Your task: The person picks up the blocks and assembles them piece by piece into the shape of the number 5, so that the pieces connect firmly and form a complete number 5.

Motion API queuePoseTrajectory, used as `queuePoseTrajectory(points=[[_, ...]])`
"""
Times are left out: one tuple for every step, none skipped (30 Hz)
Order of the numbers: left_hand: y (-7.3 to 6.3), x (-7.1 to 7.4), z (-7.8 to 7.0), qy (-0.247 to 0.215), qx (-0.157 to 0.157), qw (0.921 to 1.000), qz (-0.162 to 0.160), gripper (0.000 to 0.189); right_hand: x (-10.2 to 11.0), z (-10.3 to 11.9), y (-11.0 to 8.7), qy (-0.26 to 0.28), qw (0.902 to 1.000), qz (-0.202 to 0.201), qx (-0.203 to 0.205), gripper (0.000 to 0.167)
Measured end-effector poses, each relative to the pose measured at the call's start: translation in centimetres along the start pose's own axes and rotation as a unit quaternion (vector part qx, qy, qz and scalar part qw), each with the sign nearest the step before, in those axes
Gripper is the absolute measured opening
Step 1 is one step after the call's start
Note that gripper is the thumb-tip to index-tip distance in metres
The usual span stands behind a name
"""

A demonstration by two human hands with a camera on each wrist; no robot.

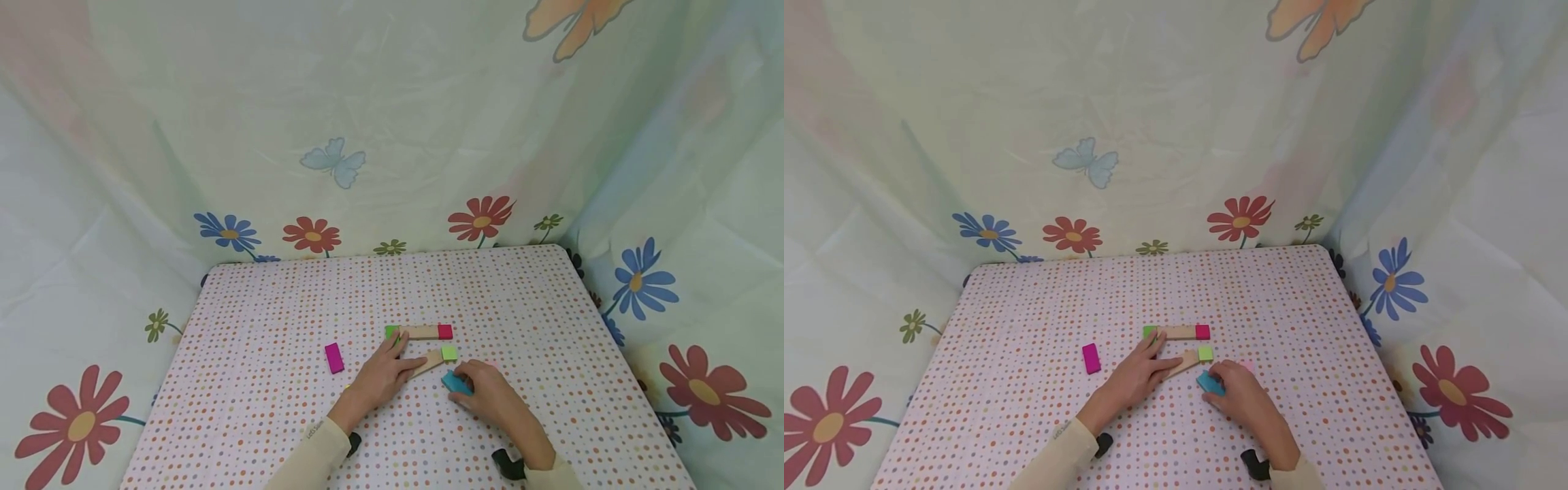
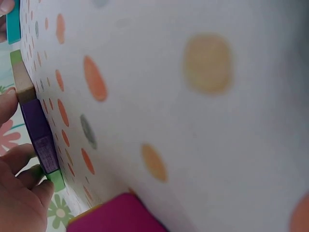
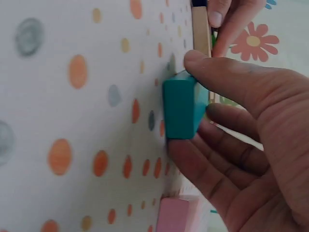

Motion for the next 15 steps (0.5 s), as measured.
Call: queuePoseTrajectory(points=[[-0.02, 0.01, -0.02, -0.001, 0.000, 1.0000, -0.001, 0.038, -0.06, -0.01, 0.06, 0.003, 1.0000, 0.001, -0.004, 0.034], [-0.02, 0.00, -0.02, -0.002, -0.001, 1.0000, -0.002, 0.038, -0.08, -0.02, 0.12, 0.005, 0.9999, 0.004, -0.008, 0.034], [-0.03, 0.02, -0.04, -0.004, -0.002, 1.0000, -0.002, 0.038, -0.09, -0.02, 0.17, 0.007, 0.9999, 0.006, -0.014, 0.034], [-0.02, 0.02, -0.06, -0.005, -0.003, 1.0000, -0.003, 0.038, -0.08, -0.02, 0.21, 0.008, 0.9998, 0.007, -0.018, 0.034], [-0.03, 0.05, -0.09, -0.006, -0.004, 1.0000, -0.005, 0.038, -0.09, -0.01, 0.25, 0.008, 0.9997, 0.008, -0.023, 0.034], [-0.03, 0.06, -0.11, -0.007, -0.004, 1.0000, -0.005, 0.038, -0.05, 0.05, 0.26, 0.010, 0.9996, 0.007, -0.026, 0.034], [-0.03, 0.10, -0.12, -0.008, -0.005, 0.9999, -0.006, 0.038, -0.02, 0.11, 0.26, 0.011, 0.9996, 0.005, -0.027, 0.034], [-0.03, 0.12, -0.13, -0.009, -0.005, 0.9999, -0.005, 0.038, 0.01, 0.18, 0.24, 0.014, 0.9995, 0.003, -0.029, 0.034], [-0.05, 0.16, -0.16, -0.011, -0.006, 0.9999, -0.005, 0.038, 0.01, 0.24, 0.21, 0.015, 0.9994, 0.000, -0.031, 0.035], [-0.06, 0.18, -0.17, -0.012, -0.006, 0.9999, -0.005, 0.038, 0.00, 0.28, 0.18, 0.015, 0.9994, -0.004, -0.032, 0.035], [-0.07, 0.19, -0.17, -0.012, -0.005, 0.9999, -0.004, 0.038, 0.02, 0.36, 0.14, 0.017, 0.9992, -0.010, -0.034, 0.035], [-0.07, 0.24, -0.18, -0.013, -0.005, 0.9999, -0.003, 0.038, 0.02, 0.43, 0.10, 0.018, 0.9990, -0.015, -0.037, 0.036], [-0.09, 0.24, -0.17, -0.013, -0.004, 0.9999, -0.002, 0.038, -0.02, 0.45, 0.09, 0.019, 0.9988, -0.020, -0.041, 0.036], [-0.10, 0.25, -0.16, -0.013, -0.003, 0.9999, -0.002, 0.038, -0.08, 0.47, 0.08, 0.021, 0.9984, -0.025, -0.046, 0.036], [-0.08, 0.24, -0.13, -0.013, -0.002, 0.9999, -0.002, 0.038, -0.10, 0.51, 0.07, 0.022, 0.9980, -0.030, -0.051, 0.037]])
Point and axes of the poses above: each hand's wrist, its own y-axis towards the middle knuckle, its own x-axis out of the back of the hand, z = x × y, the point moved 5 cm from there along y, towards the middle knuckle, and after that the axes turned 3 degrees about -y, right-handed, at the moved point
